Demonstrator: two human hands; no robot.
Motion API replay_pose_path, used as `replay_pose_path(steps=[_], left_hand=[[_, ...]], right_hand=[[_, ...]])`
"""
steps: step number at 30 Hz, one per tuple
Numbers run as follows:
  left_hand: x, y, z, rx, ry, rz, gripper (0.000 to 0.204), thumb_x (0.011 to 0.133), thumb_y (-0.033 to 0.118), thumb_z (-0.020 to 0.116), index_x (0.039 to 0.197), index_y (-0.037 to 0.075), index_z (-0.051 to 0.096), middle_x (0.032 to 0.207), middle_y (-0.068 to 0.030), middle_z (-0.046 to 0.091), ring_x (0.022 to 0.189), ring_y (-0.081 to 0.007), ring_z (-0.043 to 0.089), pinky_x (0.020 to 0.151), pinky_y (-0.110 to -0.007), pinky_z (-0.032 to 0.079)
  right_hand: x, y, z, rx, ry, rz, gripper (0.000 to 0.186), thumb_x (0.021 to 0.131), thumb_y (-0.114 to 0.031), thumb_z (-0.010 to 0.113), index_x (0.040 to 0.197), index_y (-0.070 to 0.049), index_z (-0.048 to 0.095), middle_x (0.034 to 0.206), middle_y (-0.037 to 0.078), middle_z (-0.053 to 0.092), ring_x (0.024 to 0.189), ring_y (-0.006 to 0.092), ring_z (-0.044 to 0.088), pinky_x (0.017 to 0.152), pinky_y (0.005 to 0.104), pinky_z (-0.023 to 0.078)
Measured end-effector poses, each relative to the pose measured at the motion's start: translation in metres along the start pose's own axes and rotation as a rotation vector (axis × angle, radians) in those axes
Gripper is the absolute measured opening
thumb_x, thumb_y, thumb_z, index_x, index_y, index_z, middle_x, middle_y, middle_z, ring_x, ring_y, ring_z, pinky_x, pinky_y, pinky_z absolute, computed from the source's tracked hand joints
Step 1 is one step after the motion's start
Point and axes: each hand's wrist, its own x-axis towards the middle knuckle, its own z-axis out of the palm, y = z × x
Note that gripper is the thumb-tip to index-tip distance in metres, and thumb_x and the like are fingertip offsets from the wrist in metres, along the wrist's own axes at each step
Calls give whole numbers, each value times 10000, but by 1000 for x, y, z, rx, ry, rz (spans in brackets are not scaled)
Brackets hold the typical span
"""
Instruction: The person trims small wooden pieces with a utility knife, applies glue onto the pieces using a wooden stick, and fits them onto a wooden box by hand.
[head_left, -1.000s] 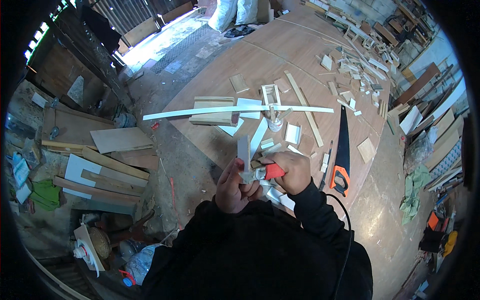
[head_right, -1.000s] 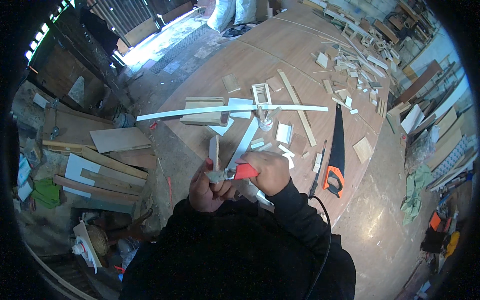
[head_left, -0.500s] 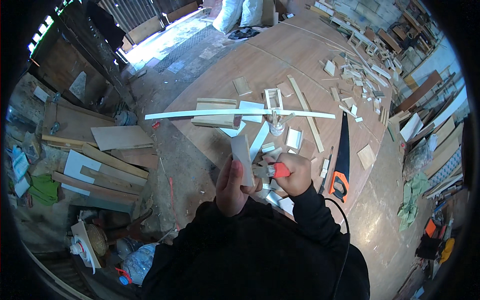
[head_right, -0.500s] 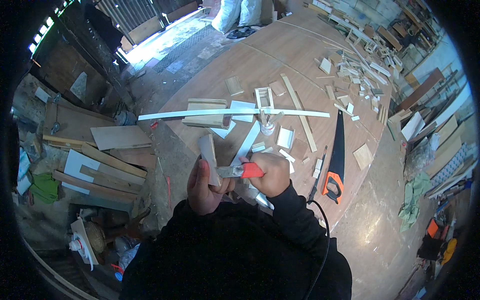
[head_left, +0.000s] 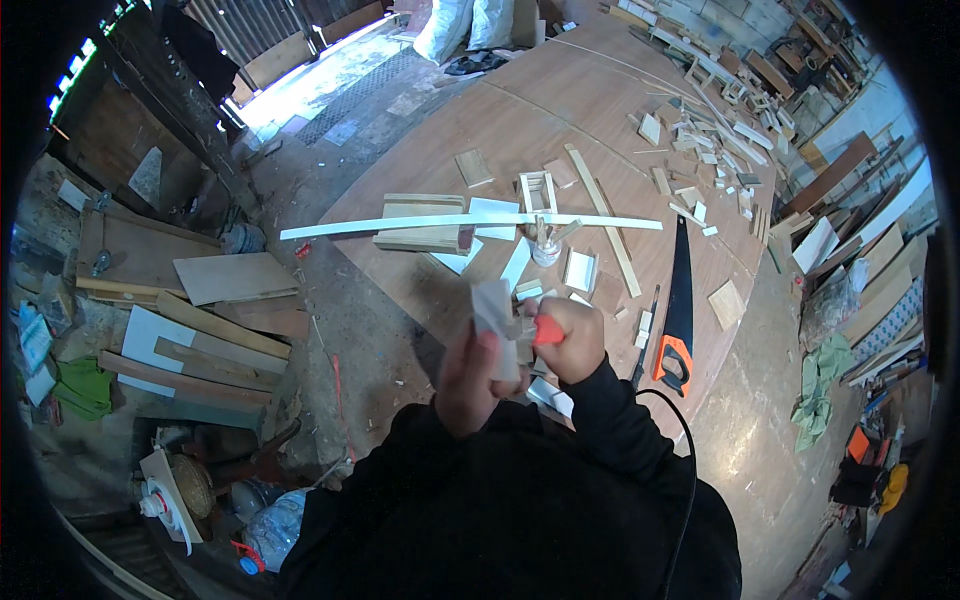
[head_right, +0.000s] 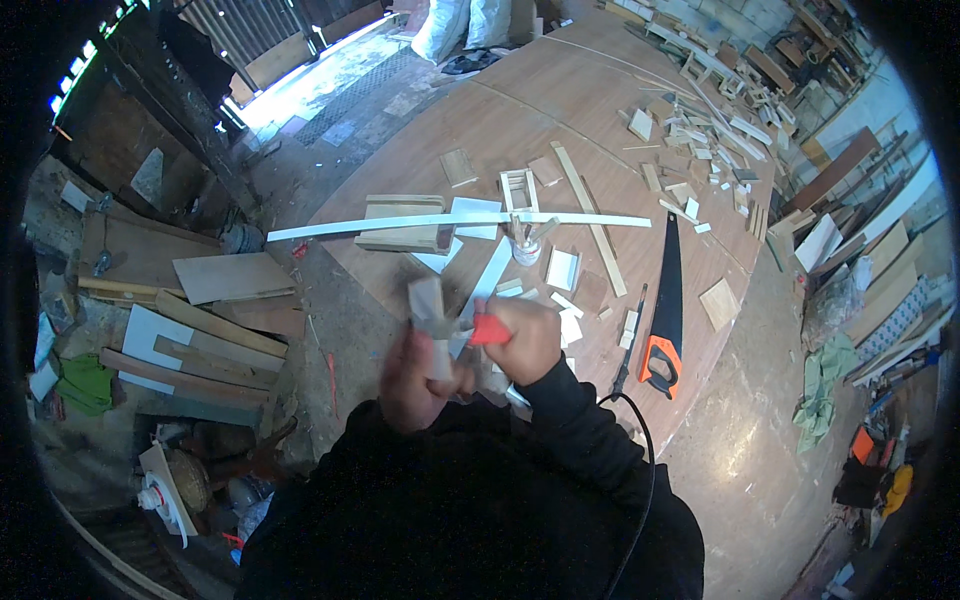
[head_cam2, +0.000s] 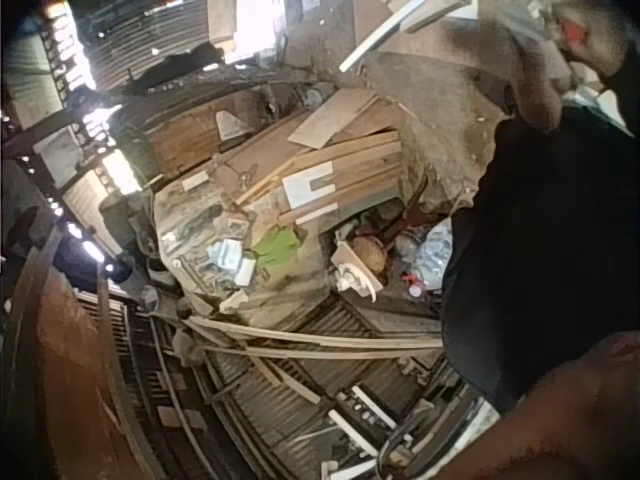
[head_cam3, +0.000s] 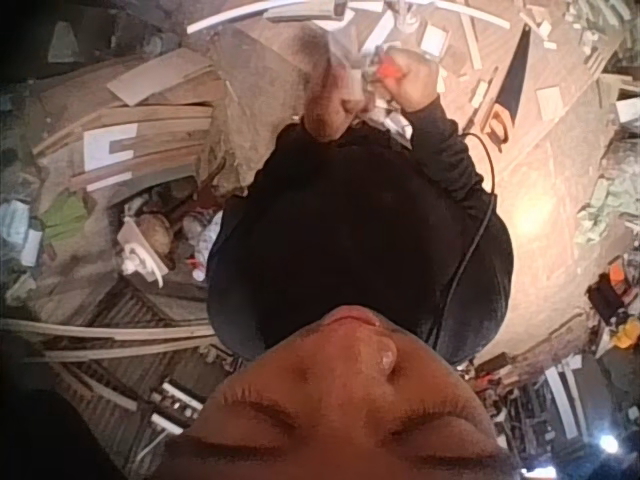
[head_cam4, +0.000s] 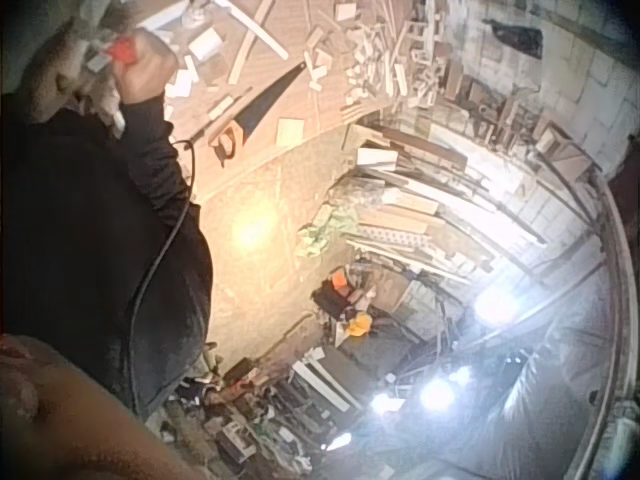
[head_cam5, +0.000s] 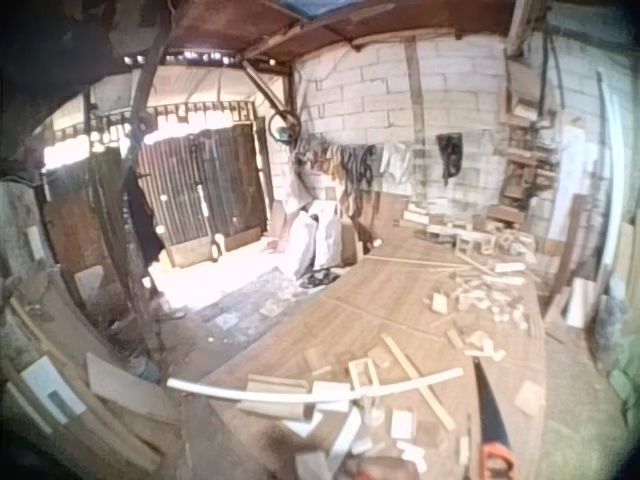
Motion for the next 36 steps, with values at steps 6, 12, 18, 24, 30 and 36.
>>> replay_pose_path(steps=[6, 12, 18, 24, 30, 36], left_hand=[[-17, -24, 4, 571, 313, -111, 385, 1010, 351, 460, 1200, 17, 487, 844, -70, 606, 668, -121, 576, 582, -252, 436], [6, 14, 11, 556, 404, 28, 325, 1035, 330, 424, 1126, 24, 485, 720, 18, 463, 531, -51, 360, 504, -243, 374], [2, 17, 19, 570, 335, -2, 317, 1041, 320, 407, 1151, 35, 491, 786, 16, 499, 585, -34, 396, 505, -212, 335], [-2, 19, 21, 656, 292, -23, 357, 1041, 325, 392, 1203, 22, 487, 850, -4, 522, 650, -36, 450, 533, -205, 360], [-8, 14, 15, 515, 247, -78, 357, 1039, 297, 388, 1219, 3, 481, 863, -43, 543, 699, -78, 501, 566, -247, 420], [-35, -17, 24, 1116, -36, 93, 311, 1007, 247, 471, 1157, -23, 511, 789, -119, 542, 709, -194, 540, 620, -332, 443]], right_hand=[[28, 16, -1, 29, 228, 244, 196, 766, -120, 693, 690, -15, 545, 554, 146, 464, 476, 272, 462, 495, 344, 392], [8, 3, -13, 143, 8, 178, 193, 754, -115, 704, 673, -23, 554, 598, 155, 519, 543, 352, 543, 511, 364, 417], [6, -1, 1, 136, -55, 94, 177, 755, -128, 703, 679, -47, 565, 609, 148, 543, 570, 342, 578, 521, 381, 435], [7, -3, 7, 98, -34, 65, 251, 826, -139, 680, 643, -44, 536, 587, 142, 525, 546, 346, 555, 510, 393, 421], [9, -5, 13, 42, 11, 102, 265, 841, -151, 670, 640, -47, 532, 580, 142, 515, 544, 348, 552, 511, 394, 423], [32, 27, 34, -17, 192, 292, 119, 776, -138, 696, 818, -40, 643, 666, 179, 602, 613, 376, 602, 561, 407, 467]])
